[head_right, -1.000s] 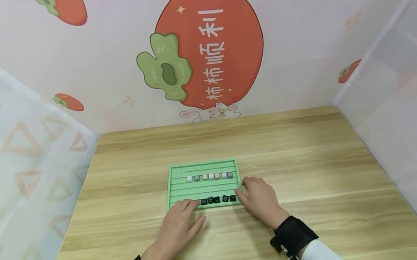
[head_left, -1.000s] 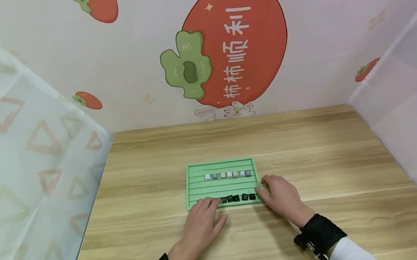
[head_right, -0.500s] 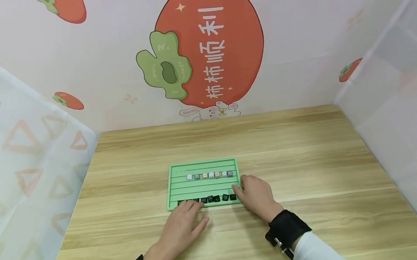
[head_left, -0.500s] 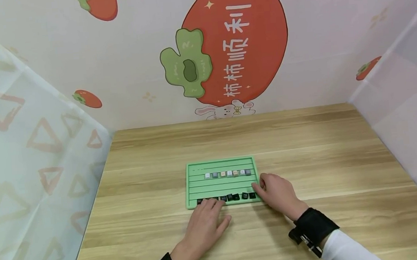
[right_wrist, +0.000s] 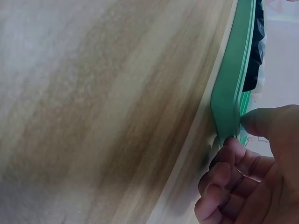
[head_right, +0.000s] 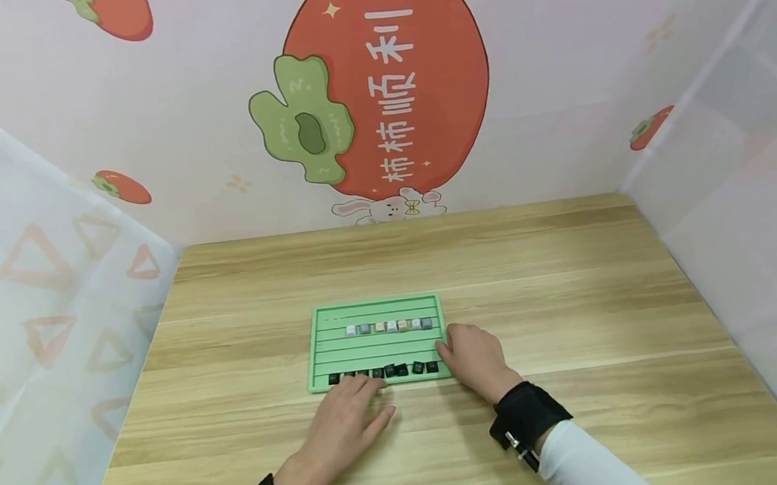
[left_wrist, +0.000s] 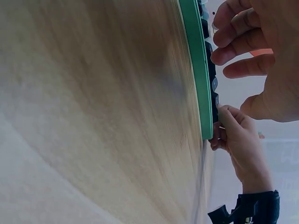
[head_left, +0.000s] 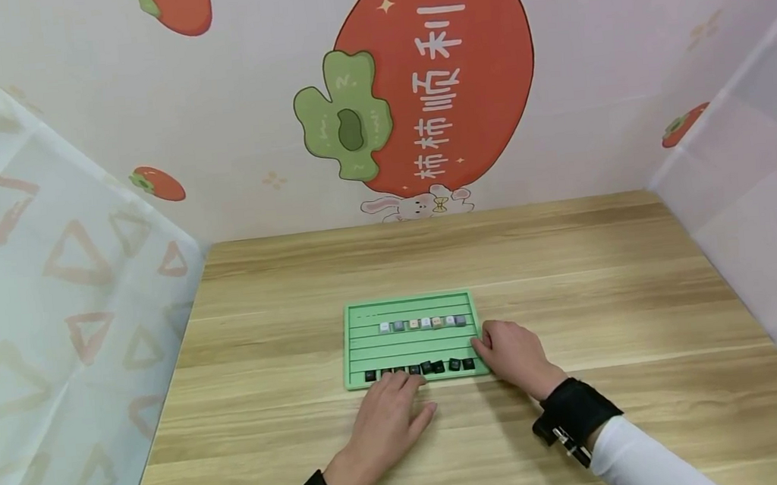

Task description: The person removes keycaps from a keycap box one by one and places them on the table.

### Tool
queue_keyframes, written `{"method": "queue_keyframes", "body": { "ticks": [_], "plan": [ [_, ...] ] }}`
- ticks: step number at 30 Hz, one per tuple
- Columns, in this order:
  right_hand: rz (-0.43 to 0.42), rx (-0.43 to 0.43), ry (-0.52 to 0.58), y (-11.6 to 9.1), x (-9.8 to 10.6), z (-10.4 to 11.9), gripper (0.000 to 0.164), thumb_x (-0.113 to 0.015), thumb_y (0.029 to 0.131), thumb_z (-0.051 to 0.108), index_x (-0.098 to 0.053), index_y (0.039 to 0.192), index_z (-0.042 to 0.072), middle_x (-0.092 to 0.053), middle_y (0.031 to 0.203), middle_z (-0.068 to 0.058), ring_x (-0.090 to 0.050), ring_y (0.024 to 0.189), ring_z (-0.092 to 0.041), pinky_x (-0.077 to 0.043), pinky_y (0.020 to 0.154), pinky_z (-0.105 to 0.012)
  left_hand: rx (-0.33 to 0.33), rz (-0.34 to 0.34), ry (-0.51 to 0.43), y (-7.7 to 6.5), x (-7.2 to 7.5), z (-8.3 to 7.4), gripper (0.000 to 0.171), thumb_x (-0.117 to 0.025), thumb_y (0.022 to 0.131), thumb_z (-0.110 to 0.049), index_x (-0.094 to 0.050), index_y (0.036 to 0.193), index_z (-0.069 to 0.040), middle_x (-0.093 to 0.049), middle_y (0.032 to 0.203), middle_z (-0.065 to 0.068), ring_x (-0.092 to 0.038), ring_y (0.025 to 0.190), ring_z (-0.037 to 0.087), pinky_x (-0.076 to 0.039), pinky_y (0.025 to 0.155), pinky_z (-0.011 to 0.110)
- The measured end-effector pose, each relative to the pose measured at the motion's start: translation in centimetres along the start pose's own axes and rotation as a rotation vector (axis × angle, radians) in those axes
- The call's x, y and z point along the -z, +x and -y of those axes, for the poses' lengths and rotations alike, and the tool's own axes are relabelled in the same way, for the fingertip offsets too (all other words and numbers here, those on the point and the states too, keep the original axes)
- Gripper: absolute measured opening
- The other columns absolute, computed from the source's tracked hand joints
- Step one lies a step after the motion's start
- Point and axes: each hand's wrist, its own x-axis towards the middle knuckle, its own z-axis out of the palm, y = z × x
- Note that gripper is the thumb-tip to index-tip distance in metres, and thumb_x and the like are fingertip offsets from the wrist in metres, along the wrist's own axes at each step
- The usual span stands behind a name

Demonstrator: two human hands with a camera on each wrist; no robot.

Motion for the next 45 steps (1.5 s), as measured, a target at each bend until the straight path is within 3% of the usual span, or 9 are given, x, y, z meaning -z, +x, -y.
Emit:
{"method": "queue_keyframes", "body": {
  "ticks": [19, 38, 45],
  "plan": [
    [0.024, -0.018, 0.063, 0.9, -0.4, -0.3, 0.038, -0.054, 0.084, 0.017, -0.035, 0.052, 0.014, -0.026, 0.049, 0.005, -0.029, 0.045, -0.011, -0.023, 0.045, -0.027, -0.002, 0.014, -0.008, 0.9, 0.0, -0.6, 0.037, -0.058, 0.088, -0.044, -0.065, 0.109, -0.014, -0.064, 0.102, -0.001, -0.056, 0.094, 0.016, -0.045, 0.084, 0.035],
    [-0.021, -0.003, 0.085, 1.6, -0.3, -0.7, 0.042, -0.054, 0.085, 0.015, -0.03, 0.05, 0.015, -0.021, 0.048, 0.007, -0.024, 0.043, -0.009, -0.021, 0.044, -0.026, -0.026, -0.003, -0.007, 1.2, 0.2, -0.6, 0.036, -0.06, 0.087, -0.042, -0.065, 0.107, -0.012, -0.063, 0.097, -0.001, -0.054, 0.088, 0.016, -0.045, 0.079, 0.034],
    [-0.028, 0.004, 0.079, 1.9, -0.3, -1.1, 0.04, -0.054, 0.084, 0.014, -0.031, 0.051, 0.015, -0.022, 0.049, 0.007, -0.023, 0.045, -0.01, -0.021, 0.045, -0.026, -0.025, 0.009, -0.003, 1.2, 0.0, -0.6, 0.037, -0.06, 0.087, -0.042, -0.065, 0.108, -0.012, -0.064, 0.1, 0.001, -0.057, 0.094, 0.018, -0.046, 0.085, 0.036]
  ]
}}
